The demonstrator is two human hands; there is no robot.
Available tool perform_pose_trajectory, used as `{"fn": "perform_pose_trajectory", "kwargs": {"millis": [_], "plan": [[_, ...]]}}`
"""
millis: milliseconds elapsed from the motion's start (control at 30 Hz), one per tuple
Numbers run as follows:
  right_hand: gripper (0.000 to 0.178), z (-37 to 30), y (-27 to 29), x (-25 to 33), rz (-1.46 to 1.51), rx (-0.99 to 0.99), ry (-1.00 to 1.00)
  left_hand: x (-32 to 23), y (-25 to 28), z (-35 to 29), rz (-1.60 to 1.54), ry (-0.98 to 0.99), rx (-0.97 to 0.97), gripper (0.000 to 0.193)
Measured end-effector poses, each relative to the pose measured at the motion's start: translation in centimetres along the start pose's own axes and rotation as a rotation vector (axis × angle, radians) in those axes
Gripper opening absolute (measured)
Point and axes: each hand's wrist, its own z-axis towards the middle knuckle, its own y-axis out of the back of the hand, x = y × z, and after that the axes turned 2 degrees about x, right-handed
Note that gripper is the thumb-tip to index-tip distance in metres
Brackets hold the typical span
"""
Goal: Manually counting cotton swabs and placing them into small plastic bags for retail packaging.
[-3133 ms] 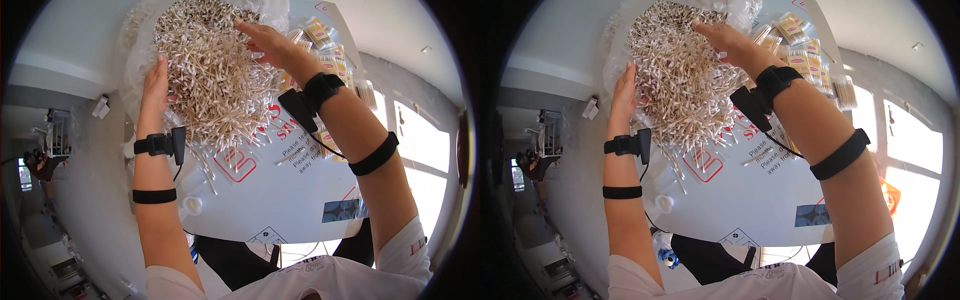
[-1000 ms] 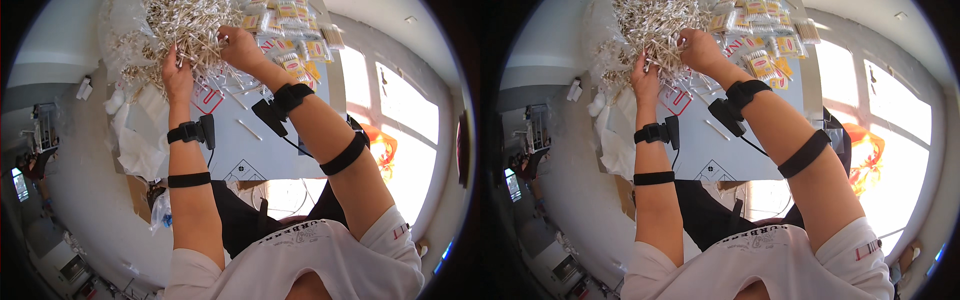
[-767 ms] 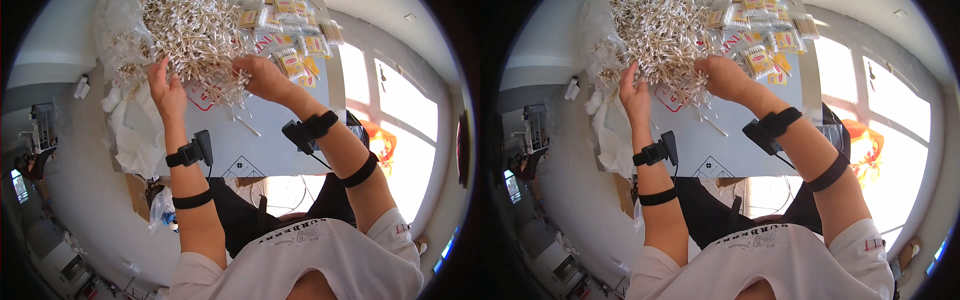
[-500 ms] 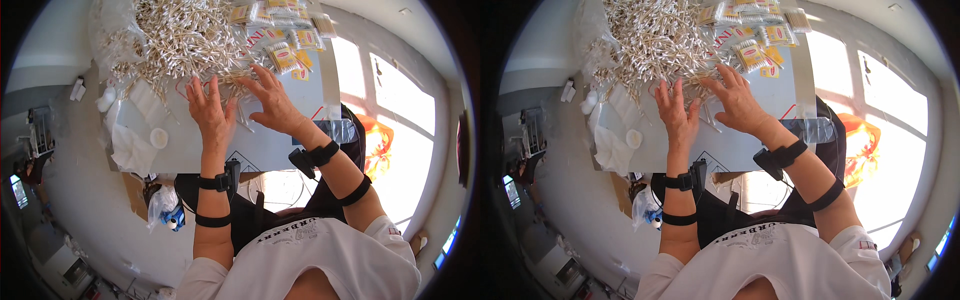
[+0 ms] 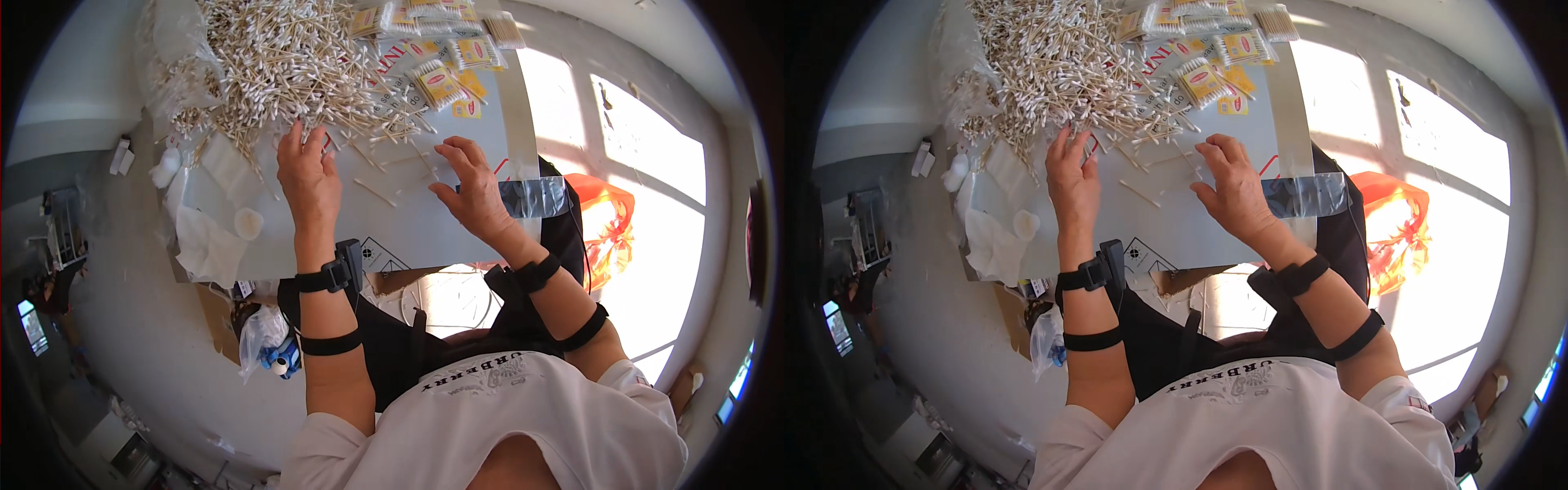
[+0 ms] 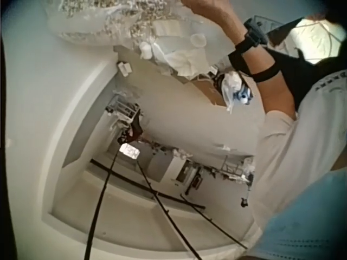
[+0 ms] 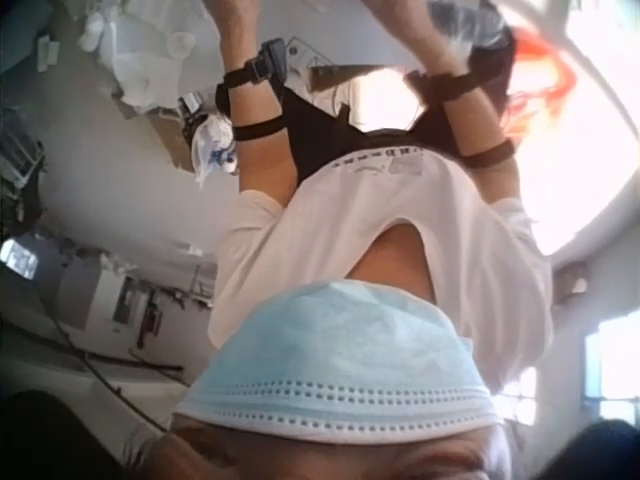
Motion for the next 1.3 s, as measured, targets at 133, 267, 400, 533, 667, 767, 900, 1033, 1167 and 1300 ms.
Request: {"fn": "perform_pose_trajectory", "kwargs": {"millis": [133,267,400,533,667,767,900,1033,1167,1300], "plan": [[0.054,0.3,-0.4,0.0,-0.095,-0.078,0.001,-4.4,-0.9,-5.9,-0.135,0.101,0.054,0.043],[0.04,2.0,-2.0,-0.2,-0.207,-0.045,0.028,-5.2,-2.0,-6.5,-0.044,0.093,-0.019,0.037],[0.02,1.1,-2.1,-1.2,-0.197,-0.028,0.106,-4.1,-1.4,-6.1,-0.135,0.025,0.049,0.025],[0.019,0.3,-2.1,-2.3,-0.225,-0.133,0.161,-5.0,-1.5,-8.1,-0.165,0.018,0.065,0.02],[0.016,0.1,-2.9,-1.2,-0.197,-0.108,0.157,-7.1,-2.2,-9.5,-0.187,0.016,0.077,0.022],[0.014,0.1,-2.8,-0.9,-0.116,-0.044,0.121,-8.1,-2.7,-8.5,-0.21,0.044,-0.095,0.03],[0.014,1.9,-2.8,0.2,0.114,-0.049,-0.084,-5.9,-3.2,-6.7,-0.292,0.147,-0.237,0.032],[0.018,2.3,-3.6,1.6,-0.041,0.083,-0.01,-4.4,-3.6,-3.4,-0.064,0.354,-0.116,0.019],[0.024,0.3,-4.0,1.0,-0.11,0.004,0.05,-4.1,-2.9,-1.0,0.016,0.552,0.133,0.011],[0.027,-1.7,-2.8,-0.2,-0.021,-0.056,0.101,-2.5,-2.6,-1.8,0.01,0.455,0.079,0.006]]}}
